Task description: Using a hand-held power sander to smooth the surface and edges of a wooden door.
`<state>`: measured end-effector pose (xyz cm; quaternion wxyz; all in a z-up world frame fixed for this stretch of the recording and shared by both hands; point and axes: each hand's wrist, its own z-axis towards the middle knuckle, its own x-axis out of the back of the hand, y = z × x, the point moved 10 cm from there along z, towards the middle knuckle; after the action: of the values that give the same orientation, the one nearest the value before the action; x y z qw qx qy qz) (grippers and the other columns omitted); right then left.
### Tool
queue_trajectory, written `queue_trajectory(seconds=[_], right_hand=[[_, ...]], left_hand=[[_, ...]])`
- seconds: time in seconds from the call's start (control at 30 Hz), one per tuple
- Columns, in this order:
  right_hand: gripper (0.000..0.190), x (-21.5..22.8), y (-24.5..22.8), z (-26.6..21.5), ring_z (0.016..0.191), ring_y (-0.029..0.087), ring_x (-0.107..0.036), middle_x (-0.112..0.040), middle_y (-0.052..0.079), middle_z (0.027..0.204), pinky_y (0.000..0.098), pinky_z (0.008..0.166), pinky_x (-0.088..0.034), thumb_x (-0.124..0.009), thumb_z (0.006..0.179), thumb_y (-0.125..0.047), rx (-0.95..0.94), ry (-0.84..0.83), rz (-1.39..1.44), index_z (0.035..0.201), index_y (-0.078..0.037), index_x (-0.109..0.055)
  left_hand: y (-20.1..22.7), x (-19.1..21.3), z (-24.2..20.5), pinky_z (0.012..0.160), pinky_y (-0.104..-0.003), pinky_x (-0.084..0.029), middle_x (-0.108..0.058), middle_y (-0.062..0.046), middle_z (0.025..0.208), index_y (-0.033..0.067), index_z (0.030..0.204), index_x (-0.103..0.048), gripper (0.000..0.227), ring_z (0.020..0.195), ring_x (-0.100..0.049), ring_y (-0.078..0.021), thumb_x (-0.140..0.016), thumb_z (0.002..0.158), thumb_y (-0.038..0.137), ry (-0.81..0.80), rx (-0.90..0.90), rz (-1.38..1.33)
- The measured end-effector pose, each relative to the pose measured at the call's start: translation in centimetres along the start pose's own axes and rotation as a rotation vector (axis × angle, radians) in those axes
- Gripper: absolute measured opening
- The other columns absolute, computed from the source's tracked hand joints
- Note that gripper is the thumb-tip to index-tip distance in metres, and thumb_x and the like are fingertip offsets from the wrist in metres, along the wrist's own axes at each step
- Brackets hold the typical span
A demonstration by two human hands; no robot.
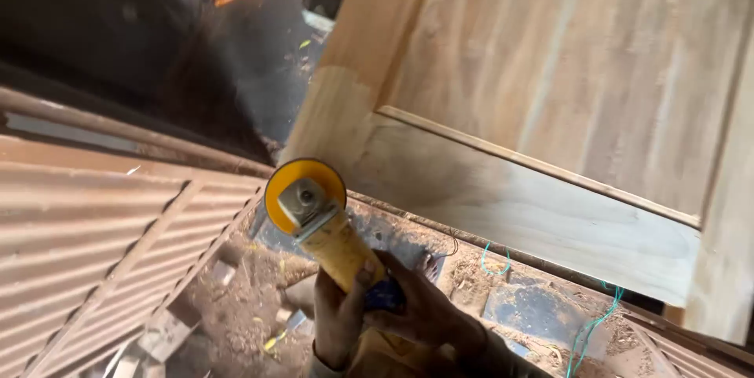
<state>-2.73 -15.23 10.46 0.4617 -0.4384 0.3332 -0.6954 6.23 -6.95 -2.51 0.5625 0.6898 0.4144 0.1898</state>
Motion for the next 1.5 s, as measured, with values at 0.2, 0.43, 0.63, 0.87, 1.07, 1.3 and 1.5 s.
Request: queue_trajectory(seconds=[0.2, 0.43, 0.63, 0.87, 1.07, 1.3, 1.5], right_hand=[[0.093, 2.4, 7.1, -12.2, 0.108, 0.018, -0.063, -0.061, 0.014, 0.128, 0.0367, 0.089, -0.057, -0.086, 0.080, -0.020, -0.537, 0.178, 0.384, 0.152, -0.001, -0.031], [0.073, 9.9, 11.6, -28.4, 0.089, 0.032, -0.063, -0.065, 0.022, 0.109, 0.0461, 0.073, -0.055, -0.075, 0.084, -0.004, -0.636, 0.646, 0.693, 0.149, 0.003, -0.044], [0.075, 14.6, 6.7, -29.8, 0.100, 0.028, -0.068, -0.067, 0.017, 0.115, 0.0431, 0.083, -0.057, -0.064, 0.072, -0.008, -0.734, 0.880, 0.575, 0.145, -0.003, -0.047], [0.075, 14.5, 10.8, -31.9, 0.103, 0.032, -0.066, -0.066, 0.018, 0.117, 0.0463, 0.084, -0.056, -0.066, 0.074, -0.007, -0.665, 0.877, 0.673, 0.146, -0.001, -0.045], [0.080, 11.6, 11.6, -23.9, 0.096, 0.025, -0.068, -0.065, 0.014, 0.112, 0.0411, 0.079, -0.059, -0.075, 0.070, -0.009, -0.715, 0.615, 0.559, 0.144, -0.005, -0.046], [0.085, 5.1, 12.8, -12.6, 0.084, 0.018, -0.067, -0.064, 0.009, 0.103, 0.0377, 0.068, -0.061, -0.081, 0.068, -0.006, -0.868, 0.259, 0.429, 0.142, -0.011, -0.040], [0.086, 3.1, 14.3, -5.7, 0.095, 0.014, -0.064, -0.062, 0.007, 0.110, 0.0295, 0.078, -0.058, -0.076, 0.069, 0.001, -0.716, 0.006, 0.424, 0.146, -0.007, -0.040]], left_hand=[[2.3, -8.6, -3.8, 0.098, -0.030, -0.054, -0.064, -0.010, 0.125, -0.0007, 0.146, -0.040, 0.059, 0.112, -0.063, -0.0180, -0.063, 0.100, 0.028, -0.169, -0.065, -0.165], [0.3, -21.8, -11.2, 0.090, -0.041, -0.061, -0.063, -0.030, 0.130, -0.0186, 0.158, -0.014, 0.117, 0.107, -0.071, -0.0378, -0.076, 0.088, 0.052, -0.723, -0.555, 0.534], [-5.5, -26.4, -13.4, 0.087, -0.045, -0.061, -0.055, -0.043, 0.130, -0.0249, 0.159, -0.005, 0.122, 0.097, -0.071, -0.0454, -0.071, 0.095, 0.054, -0.777, -0.763, 0.776], [-2.4, -25.1, -13.8, 0.092, -0.046, -0.061, -0.038, -0.048, 0.158, -0.0190, 0.165, -0.003, 0.112, 0.108, -0.069, -0.0499, -0.070, 0.098, 0.040, -0.777, -0.685, 0.724], [3.9, -19.4, -11.6, 0.117, -0.039, -0.047, -0.052, -0.027, 0.151, -0.0081, 0.166, -0.010, 0.111, 0.139, -0.056, -0.0313, -0.081, 0.095, 0.040, -0.762, -0.470, 0.140], [-5.3, -13.0, -1.7, 0.092, -0.030, -0.056, -0.066, -0.013, 0.117, -0.0056, 0.136, -0.054, 0.059, 0.105, -0.065, -0.0158, -0.077, 0.099, 0.035, -0.294, 0.108, -0.445], [1.1, -8.1, 3.6, 0.069, -0.030, -0.060, -0.074, -0.006, 0.089, -0.0032, 0.107, -0.066, 0.037, 0.078, -0.069, -0.0128, -0.080, 0.089, 0.026, 0.027, -0.008, -0.148]])
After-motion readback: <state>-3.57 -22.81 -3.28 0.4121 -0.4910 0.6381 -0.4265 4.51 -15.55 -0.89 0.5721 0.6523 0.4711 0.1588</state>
